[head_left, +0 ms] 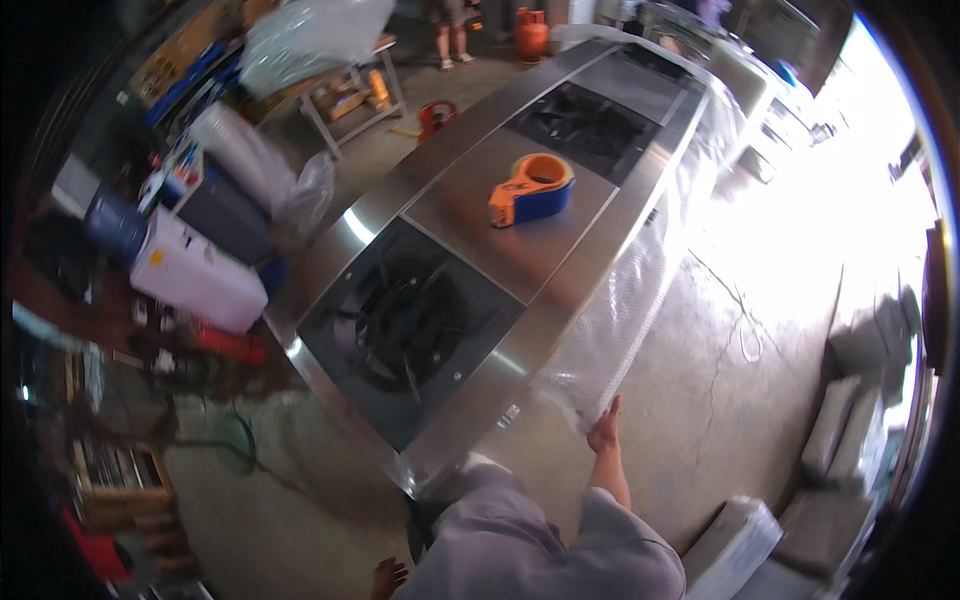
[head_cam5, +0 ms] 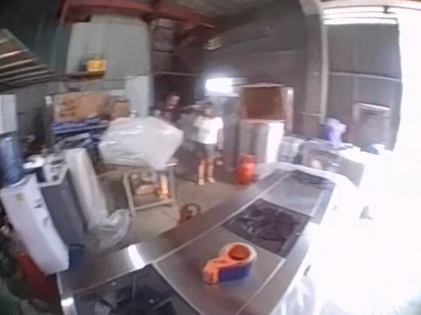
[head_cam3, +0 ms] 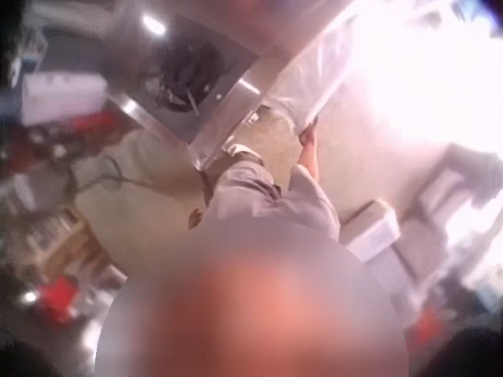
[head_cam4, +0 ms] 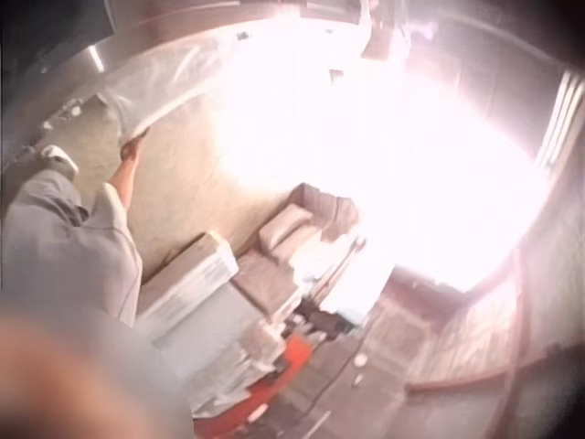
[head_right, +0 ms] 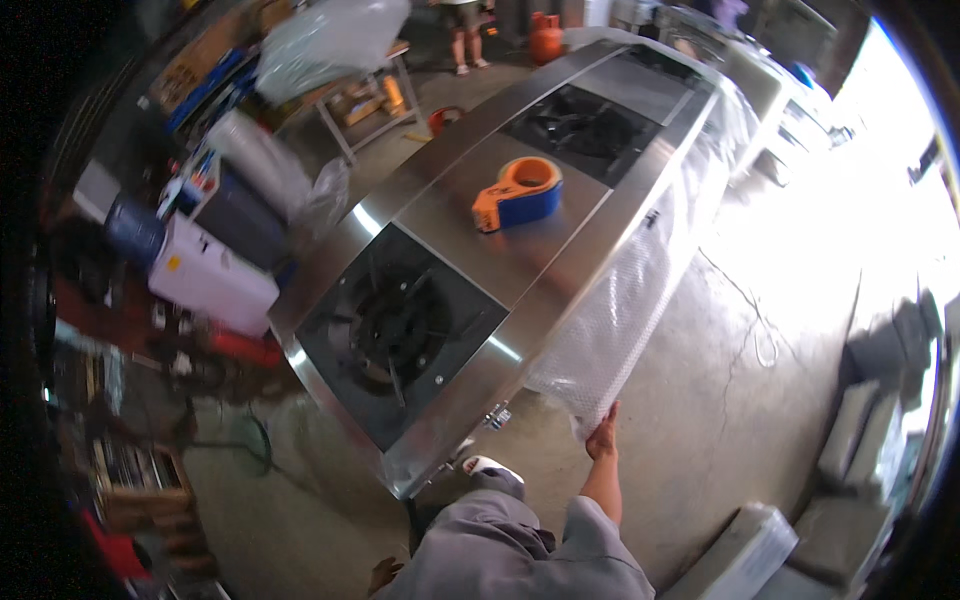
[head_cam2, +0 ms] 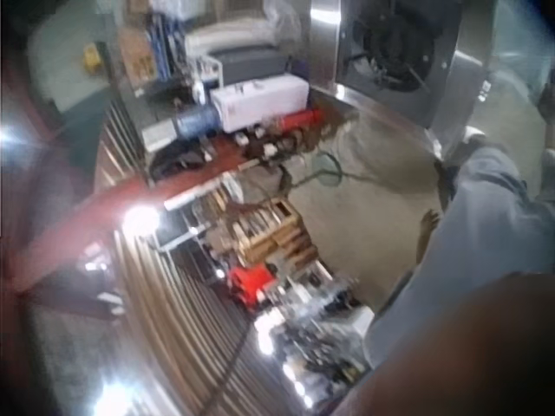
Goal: The person wraps a stainless steel kitchen appliance with bubble wrap and secures it with packing tape. They smooth the wrap, apply tape along edges, and continue wrapping additional sections of the appliance.
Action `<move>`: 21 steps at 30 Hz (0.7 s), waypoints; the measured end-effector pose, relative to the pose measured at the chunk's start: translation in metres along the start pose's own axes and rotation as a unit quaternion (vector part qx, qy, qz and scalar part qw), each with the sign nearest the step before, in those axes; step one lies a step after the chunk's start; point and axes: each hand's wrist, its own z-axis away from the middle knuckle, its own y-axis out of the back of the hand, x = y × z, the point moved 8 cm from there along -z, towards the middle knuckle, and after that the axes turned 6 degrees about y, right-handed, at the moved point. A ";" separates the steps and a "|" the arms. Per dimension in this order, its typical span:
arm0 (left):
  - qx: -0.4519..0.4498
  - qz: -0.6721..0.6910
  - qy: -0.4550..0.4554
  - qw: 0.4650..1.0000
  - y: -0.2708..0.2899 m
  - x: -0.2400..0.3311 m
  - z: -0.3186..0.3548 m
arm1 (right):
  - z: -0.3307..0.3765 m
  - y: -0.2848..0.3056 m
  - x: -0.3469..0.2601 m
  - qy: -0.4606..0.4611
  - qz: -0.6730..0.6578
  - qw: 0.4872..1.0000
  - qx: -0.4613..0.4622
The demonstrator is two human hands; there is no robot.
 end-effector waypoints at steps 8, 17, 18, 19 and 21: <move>0.096 -0.034 -0.182 0.978 0.167 0.247 -0.027 | 0.082 -0.015 0.041 -0.039 0.172 0.984 -0.008; -0.110 -0.166 -0.285 0.938 0.117 0.393 -0.090 | 0.169 -0.111 0.120 0.075 0.143 0.978 0.130; -0.109 -0.177 -0.284 0.936 0.110 0.400 -0.084 | 0.175 -0.116 0.128 0.079 0.122 0.979 0.142; -0.107 -0.187 -0.281 0.935 0.105 0.400 -0.078 | 0.179 -0.119 0.134 0.022 0.244 0.963 0.112; -0.119 -0.216 -0.277 0.929 0.105 0.402 -0.067 | 0.189 -0.130 0.160 0.000 0.349 0.935 0.068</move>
